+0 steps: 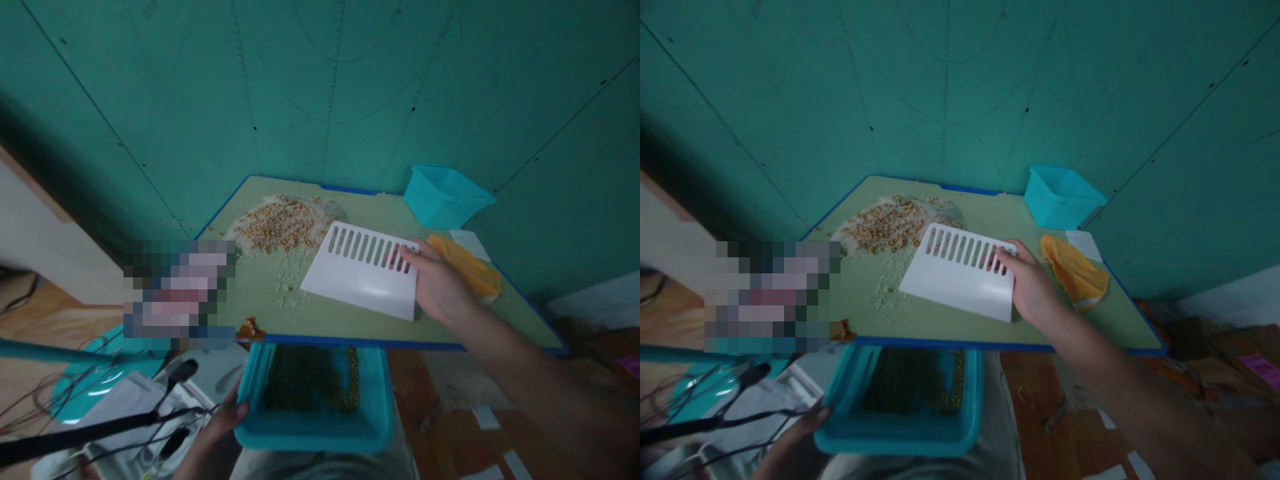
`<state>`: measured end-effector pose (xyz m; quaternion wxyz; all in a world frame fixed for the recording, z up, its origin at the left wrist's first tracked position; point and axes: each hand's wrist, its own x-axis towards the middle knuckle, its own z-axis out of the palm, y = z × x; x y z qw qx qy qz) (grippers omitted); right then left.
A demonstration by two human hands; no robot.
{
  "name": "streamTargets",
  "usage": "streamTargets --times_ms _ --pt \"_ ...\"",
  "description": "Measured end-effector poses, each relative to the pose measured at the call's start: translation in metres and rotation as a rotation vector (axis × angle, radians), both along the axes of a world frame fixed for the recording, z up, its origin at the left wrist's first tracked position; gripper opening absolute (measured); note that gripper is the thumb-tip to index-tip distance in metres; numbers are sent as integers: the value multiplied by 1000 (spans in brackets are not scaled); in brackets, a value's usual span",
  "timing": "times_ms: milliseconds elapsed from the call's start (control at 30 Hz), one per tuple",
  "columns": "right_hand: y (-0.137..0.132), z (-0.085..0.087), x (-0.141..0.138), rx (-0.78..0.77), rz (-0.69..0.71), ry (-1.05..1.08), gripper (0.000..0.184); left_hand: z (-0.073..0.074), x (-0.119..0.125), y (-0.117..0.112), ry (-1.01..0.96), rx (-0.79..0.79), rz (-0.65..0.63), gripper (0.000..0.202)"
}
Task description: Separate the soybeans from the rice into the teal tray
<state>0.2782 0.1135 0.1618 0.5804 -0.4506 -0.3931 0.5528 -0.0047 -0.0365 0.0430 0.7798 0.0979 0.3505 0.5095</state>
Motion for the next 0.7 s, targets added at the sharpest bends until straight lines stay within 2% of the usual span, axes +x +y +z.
streamTargets --times_ms 100,267,433,567,700 --pt "18 0 -12 20 50 10 14 8 -3 -3 -5 7 -10 33" --pt "31 2 -29 30 121 -18 13 9 -12 -3 -10 -29 17 28" --pt "29 5 -33 -50 141 -24 11 9 -16 -6 11 -1 32 22" --pt "26 6 -31 -69 92 -32 11 5 -20 -7 -7 10 -7 29" --pt "23 4 -30 -77 99 -46 11 2 -22 -6 -1 14 15 36"
